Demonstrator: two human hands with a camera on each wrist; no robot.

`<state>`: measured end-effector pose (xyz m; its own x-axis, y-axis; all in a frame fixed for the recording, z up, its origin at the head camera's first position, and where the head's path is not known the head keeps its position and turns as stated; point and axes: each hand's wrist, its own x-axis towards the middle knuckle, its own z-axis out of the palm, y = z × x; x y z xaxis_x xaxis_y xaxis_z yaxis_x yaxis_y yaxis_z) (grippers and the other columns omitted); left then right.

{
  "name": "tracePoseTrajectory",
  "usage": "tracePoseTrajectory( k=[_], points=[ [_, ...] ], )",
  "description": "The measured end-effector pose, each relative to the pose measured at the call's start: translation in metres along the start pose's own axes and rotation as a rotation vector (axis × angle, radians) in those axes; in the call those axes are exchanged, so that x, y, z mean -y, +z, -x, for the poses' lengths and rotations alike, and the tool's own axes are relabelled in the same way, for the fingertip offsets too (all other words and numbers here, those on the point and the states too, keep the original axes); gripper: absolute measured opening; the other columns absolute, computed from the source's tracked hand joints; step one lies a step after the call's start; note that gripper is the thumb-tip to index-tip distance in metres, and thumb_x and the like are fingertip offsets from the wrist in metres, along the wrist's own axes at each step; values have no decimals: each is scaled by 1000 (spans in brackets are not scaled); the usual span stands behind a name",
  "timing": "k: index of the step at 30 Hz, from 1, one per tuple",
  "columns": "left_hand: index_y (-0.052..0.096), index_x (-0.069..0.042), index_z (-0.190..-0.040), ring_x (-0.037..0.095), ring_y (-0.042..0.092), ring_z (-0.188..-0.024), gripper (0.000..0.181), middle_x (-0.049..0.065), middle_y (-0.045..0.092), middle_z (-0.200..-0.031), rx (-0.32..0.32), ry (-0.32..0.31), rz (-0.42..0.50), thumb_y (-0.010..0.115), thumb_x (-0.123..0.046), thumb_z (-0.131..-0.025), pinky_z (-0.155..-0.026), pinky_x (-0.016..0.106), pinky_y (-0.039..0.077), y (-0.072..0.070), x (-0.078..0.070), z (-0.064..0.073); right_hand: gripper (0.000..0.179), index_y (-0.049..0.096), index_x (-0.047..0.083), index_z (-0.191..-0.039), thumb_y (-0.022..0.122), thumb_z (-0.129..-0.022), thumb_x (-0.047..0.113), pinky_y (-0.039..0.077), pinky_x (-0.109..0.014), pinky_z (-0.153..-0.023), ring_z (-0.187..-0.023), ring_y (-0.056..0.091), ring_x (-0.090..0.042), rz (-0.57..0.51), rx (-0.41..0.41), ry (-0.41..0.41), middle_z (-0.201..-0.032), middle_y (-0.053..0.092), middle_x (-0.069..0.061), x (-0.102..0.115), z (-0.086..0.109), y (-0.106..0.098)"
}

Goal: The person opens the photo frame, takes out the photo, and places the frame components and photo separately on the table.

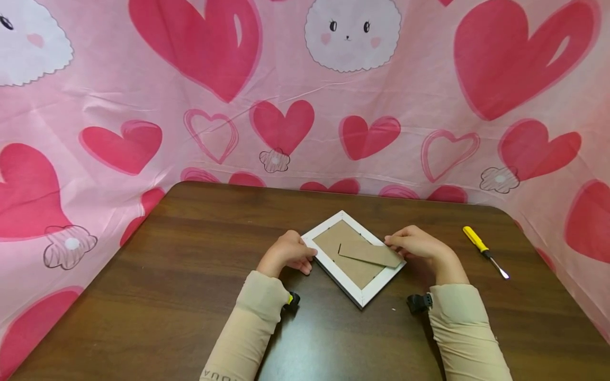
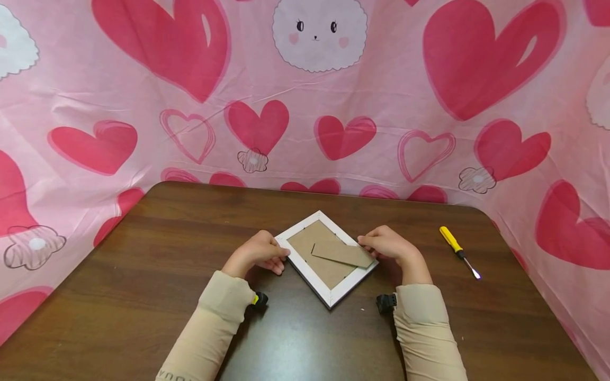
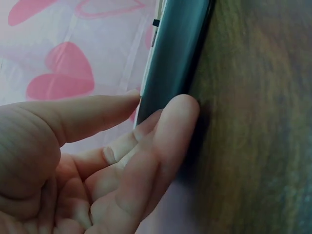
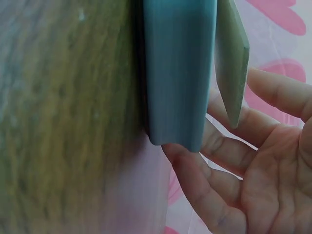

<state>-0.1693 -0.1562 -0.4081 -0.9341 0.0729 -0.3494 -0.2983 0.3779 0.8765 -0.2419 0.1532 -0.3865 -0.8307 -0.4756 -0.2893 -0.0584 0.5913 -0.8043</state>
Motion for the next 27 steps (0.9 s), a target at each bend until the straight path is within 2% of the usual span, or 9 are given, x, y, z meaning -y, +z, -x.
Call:
tracePoseTrajectory(
  k=[10,15,24,27],
  points=[
    [64,8,-87,10,60,-46,17,7,61,-58,-15,7,53,65,-7,-94,-54,25,57,2,1,-6,31,68,-13,-99,53,-101,14,47,-25,-61,-66,52,-9,4,13,-38,-72,58,4,1,0,1],
    [62,6,-85,10,60,-46,18,7,61,-58,-43,5,67,65,-9,-95,-54,23,55,2,2,-8,31,67,-14,-98,54,-100,14,48,-25,-62,-66,54,-10,3,14,-48,-71,57,3,4,2,2],
    [60,2,-81,9,60,-46,21,5,61,-57,-61,27,39,63,-12,-96,-52,21,52,3,4,-13,29,70,-10,-91,54,-100,14,51,-26,-63,-67,56,-12,28,39,-25,-72,58,1,5,3,2],
    [60,1,-81,9,60,-46,20,5,61,-57,-65,42,22,64,-12,-96,-50,20,50,4,4,-13,30,69,-9,-95,53,-101,15,52,-26,-61,-65,58,-12,29,47,-7,-71,61,2,6,4,3]
  ],
)
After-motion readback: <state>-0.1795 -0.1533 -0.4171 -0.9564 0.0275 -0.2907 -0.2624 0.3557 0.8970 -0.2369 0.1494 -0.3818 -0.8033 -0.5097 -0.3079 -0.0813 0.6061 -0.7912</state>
